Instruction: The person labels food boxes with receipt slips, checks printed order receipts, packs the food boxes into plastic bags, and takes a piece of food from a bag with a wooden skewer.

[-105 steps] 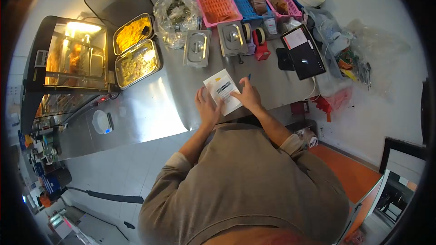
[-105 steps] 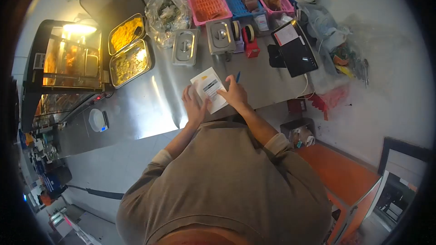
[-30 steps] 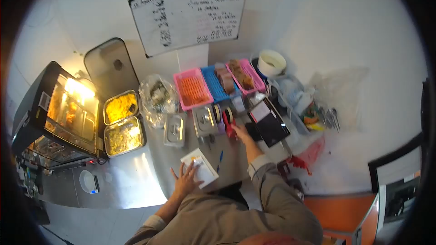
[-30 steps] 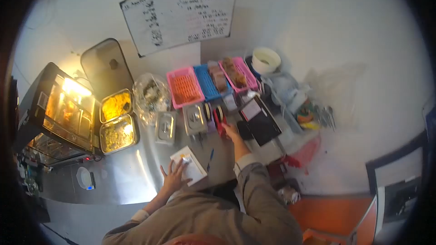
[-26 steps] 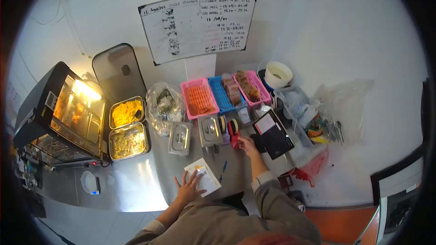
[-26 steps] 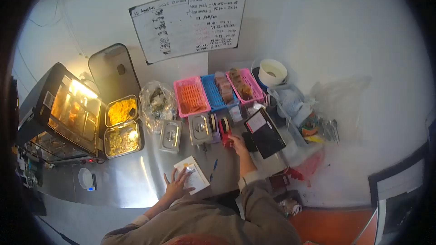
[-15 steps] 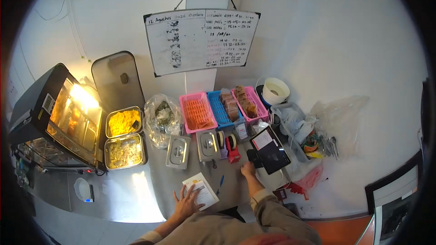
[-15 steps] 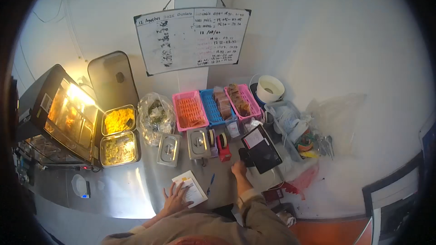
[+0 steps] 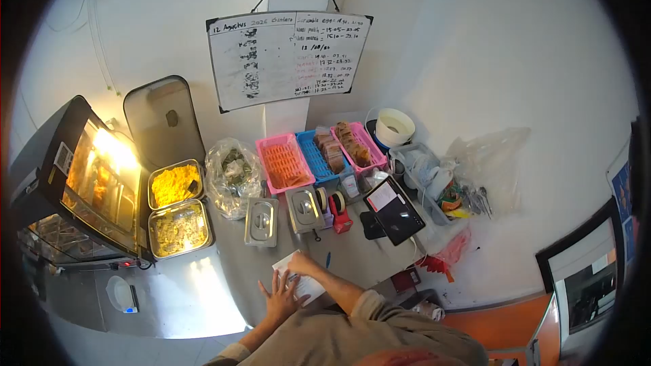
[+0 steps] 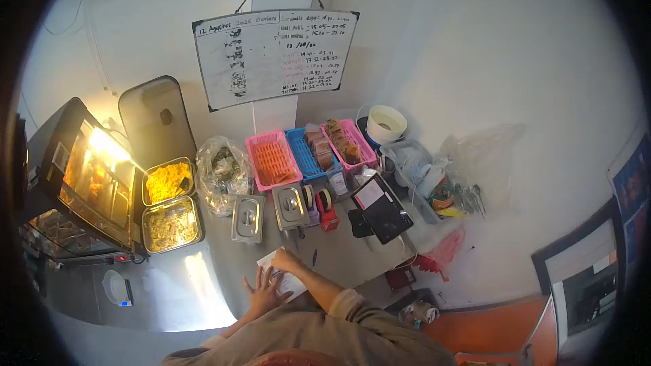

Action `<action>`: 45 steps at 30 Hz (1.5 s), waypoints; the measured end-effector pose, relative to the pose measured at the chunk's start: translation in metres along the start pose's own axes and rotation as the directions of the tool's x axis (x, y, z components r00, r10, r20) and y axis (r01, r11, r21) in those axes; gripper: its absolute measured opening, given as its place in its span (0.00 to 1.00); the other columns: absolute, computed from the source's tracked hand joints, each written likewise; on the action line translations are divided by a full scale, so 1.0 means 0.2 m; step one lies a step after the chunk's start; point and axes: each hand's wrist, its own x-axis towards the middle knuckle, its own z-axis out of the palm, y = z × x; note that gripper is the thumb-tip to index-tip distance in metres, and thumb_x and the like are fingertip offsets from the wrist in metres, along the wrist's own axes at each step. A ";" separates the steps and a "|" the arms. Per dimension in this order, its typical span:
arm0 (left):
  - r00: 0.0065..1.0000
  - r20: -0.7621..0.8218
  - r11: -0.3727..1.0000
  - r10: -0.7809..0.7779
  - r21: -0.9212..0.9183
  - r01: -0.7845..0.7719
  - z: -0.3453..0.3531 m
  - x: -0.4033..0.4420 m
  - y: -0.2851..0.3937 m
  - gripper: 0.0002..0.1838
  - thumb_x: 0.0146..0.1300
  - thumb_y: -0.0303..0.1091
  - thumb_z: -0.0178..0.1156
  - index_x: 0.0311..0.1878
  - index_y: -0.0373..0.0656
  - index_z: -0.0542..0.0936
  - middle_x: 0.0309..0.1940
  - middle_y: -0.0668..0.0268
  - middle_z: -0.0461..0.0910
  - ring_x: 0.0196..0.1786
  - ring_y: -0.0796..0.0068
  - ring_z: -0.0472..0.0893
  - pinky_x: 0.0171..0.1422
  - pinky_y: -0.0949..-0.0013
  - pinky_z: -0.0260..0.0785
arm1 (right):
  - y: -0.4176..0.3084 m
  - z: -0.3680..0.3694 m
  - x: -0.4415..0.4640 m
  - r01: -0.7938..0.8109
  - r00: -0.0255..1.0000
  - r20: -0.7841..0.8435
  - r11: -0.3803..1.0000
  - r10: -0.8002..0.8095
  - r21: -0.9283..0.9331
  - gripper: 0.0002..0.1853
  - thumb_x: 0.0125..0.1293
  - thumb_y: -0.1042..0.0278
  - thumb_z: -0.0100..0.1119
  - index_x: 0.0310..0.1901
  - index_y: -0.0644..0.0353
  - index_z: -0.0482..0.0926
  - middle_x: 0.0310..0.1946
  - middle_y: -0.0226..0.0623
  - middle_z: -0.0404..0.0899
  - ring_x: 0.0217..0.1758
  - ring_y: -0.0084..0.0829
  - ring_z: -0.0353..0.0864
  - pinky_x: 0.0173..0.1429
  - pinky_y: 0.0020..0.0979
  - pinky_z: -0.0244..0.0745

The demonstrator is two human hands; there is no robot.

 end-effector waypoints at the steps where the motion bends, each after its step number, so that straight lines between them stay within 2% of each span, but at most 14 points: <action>1: 1.000 -0.005 1.000 0.000 0.004 0.000 0.01 -0.01 -0.01 0.38 0.54 0.70 0.58 0.65 0.63 0.73 0.70 0.65 0.62 0.78 0.56 0.48 0.67 0.19 0.23 | -0.09 -0.17 -0.08 -0.076 0.996 0.042 0.996 0.074 0.045 0.28 0.56 0.44 0.62 0.41 0.67 0.83 0.34 0.54 0.83 0.38 0.48 0.85 0.44 0.44 0.79; 9: 0.999 0.030 0.995 0.029 0.097 -0.032 -0.03 0.01 -0.01 0.41 0.53 0.73 0.54 0.66 0.60 0.72 0.70 0.64 0.61 0.77 0.52 0.49 0.67 0.19 0.21 | -0.40 -0.84 -0.53 -0.244 0.969 0.000 0.965 0.245 -0.092 0.27 0.53 0.50 0.70 0.51 0.59 0.81 0.42 0.51 0.83 0.46 0.51 0.84 0.50 0.46 0.79; 13: 0.999 0.032 0.995 0.044 0.085 -0.046 -0.01 0.03 -0.02 0.43 0.52 0.74 0.55 0.66 0.58 0.72 0.71 0.60 0.60 0.76 0.49 0.50 0.67 0.19 0.21 | -0.52 -0.85 -0.64 -0.029 0.997 -0.076 0.985 0.016 -0.171 0.34 0.64 0.54 0.60 0.71 0.46 0.60 0.70 0.48 0.59 0.71 0.52 0.62 0.64 0.55 0.66; 19: 0.990 0.008 0.961 0.138 0.243 -0.135 0.12 -0.03 -0.09 0.44 0.55 0.73 0.53 0.71 0.59 0.65 0.75 0.60 0.54 0.78 0.50 0.44 0.67 0.20 0.19 | -0.37 -0.52 -0.65 0.042 0.950 -0.279 0.943 -0.140 -0.331 0.36 0.70 0.34 0.40 0.76 0.36 0.50 0.78 0.41 0.41 0.80 0.54 0.35 0.74 0.66 0.39; 26: 0.995 0.000 0.991 0.102 0.091 -0.102 -0.08 -0.02 0.08 0.39 0.58 0.65 0.55 0.66 0.49 0.70 0.71 0.56 0.60 0.77 0.48 0.46 0.70 0.26 0.20 | -0.25 -0.62 -0.87 -0.029 0.851 -0.520 0.996 0.071 0.088 0.33 0.72 0.36 0.39 0.75 0.30 0.49 0.78 0.40 0.37 0.80 0.56 0.33 0.77 0.59 0.35; 29: 0.983 -0.082 0.973 0.167 -0.150 -0.178 -0.21 -0.01 0.29 0.34 0.58 0.58 0.60 0.61 0.44 0.72 0.67 0.54 0.63 0.75 0.46 0.50 0.71 0.30 0.24 | -0.19 -0.75 -1.31 0.161 0.742 -0.597 0.784 0.305 0.600 0.33 0.72 0.39 0.41 0.76 0.29 0.46 0.78 0.38 0.37 0.80 0.53 0.36 0.78 0.52 0.41; 30: 0.925 -0.232 0.936 0.301 -0.113 -0.333 -0.18 -0.02 0.35 0.29 0.57 0.48 0.63 0.59 0.43 0.72 0.64 0.54 0.65 0.74 0.45 0.53 0.72 0.31 0.30 | 0.00 -0.60 -1.35 0.393 0.625 -0.736 0.709 0.262 0.586 0.35 0.72 0.40 0.44 0.76 0.27 0.42 0.79 0.36 0.38 0.80 0.47 0.39 0.78 0.47 0.44; 32: 0.812 -0.334 0.807 0.479 -0.197 -0.557 -0.19 -0.03 0.56 0.29 0.58 0.47 0.62 0.60 0.44 0.71 0.65 0.53 0.64 0.74 0.43 0.53 0.71 0.32 0.34 | -0.21 -0.84 -1.96 0.460 0.769 -0.195 -0.316 0.609 0.830 0.37 0.71 0.36 0.43 0.76 0.26 0.38 0.78 0.34 0.40 0.80 0.44 0.43 0.77 0.47 0.46; 34: 0.659 -0.402 0.607 0.636 -0.267 -0.749 -0.22 -0.07 0.86 0.30 0.60 0.48 0.60 0.63 0.44 0.69 0.66 0.52 0.63 0.74 0.41 0.53 0.71 0.32 0.37 | -0.19 -0.76 -2.29 0.699 0.648 -0.083 -0.548 0.757 0.459 0.39 0.68 0.29 0.40 0.76 0.25 0.38 0.78 0.34 0.43 0.79 0.42 0.45 0.77 0.50 0.46; 39: 0.184 -0.560 -0.055 0.808 -0.383 -0.922 -0.09 -0.54 1.66 0.37 0.65 0.58 0.53 0.72 0.48 0.62 0.69 0.54 0.61 0.76 0.44 0.51 0.74 0.34 0.35 | -0.33 -0.35 -2.84 0.750 0.630 -0.450 -0.647 0.633 0.138 0.43 0.65 0.23 0.33 0.76 0.34 0.43 0.76 0.37 0.47 0.79 0.43 0.44 0.76 0.54 0.45; 40: 0.471 -0.537 0.429 0.700 -0.211 -0.878 0.17 -0.83 1.85 0.38 0.64 0.60 0.54 0.71 0.48 0.63 0.71 0.55 0.60 0.76 0.46 0.52 0.75 0.34 0.35 | -0.35 -0.33 -2.87 0.616 0.566 -0.634 -0.781 0.528 -0.100 0.44 0.65 0.23 0.34 0.77 0.36 0.43 0.76 0.38 0.47 0.79 0.43 0.45 0.76 0.53 0.44; 42: 0.310 -0.280 0.274 0.909 -0.160 -0.948 0.03 -1.15 2.02 0.39 0.62 0.62 0.56 0.71 0.49 0.65 0.73 0.56 0.59 0.76 0.50 0.53 0.75 0.35 0.37 | -0.51 -0.29 -3.02 0.861 0.490 -0.684 -0.422 0.540 0.283 0.47 0.64 0.22 0.36 0.77 0.43 0.42 0.76 0.39 0.49 0.78 0.45 0.47 0.77 0.53 0.44; 43: -0.290 -0.091 -0.300 0.953 -0.448 -0.842 -0.15 -1.17 1.99 0.39 0.61 0.62 0.56 0.70 0.50 0.67 0.73 0.56 0.58 0.76 0.50 0.54 0.75 0.35 0.38 | -0.54 -0.24 -3.11 0.872 0.463 -0.717 -0.412 0.521 0.263 0.48 0.63 0.22 0.36 0.77 0.42 0.41 0.76 0.40 0.49 0.78 0.45 0.47 0.77 0.53 0.44; 45: -0.360 -0.092 -0.355 0.929 -0.506 -0.787 -0.19 -1.42 2.13 0.37 0.61 0.62 0.56 0.69 0.52 0.69 0.73 0.54 0.58 0.76 0.49 0.53 0.75 0.35 0.38 | -0.58 -0.13 -3.31 0.891 0.399 -0.781 -0.404 0.480 0.206 0.49 0.63 0.21 0.36 0.77 0.42 0.41 0.75 0.40 0.50 0.78 0.46 0.48 0.77 0.52 0.44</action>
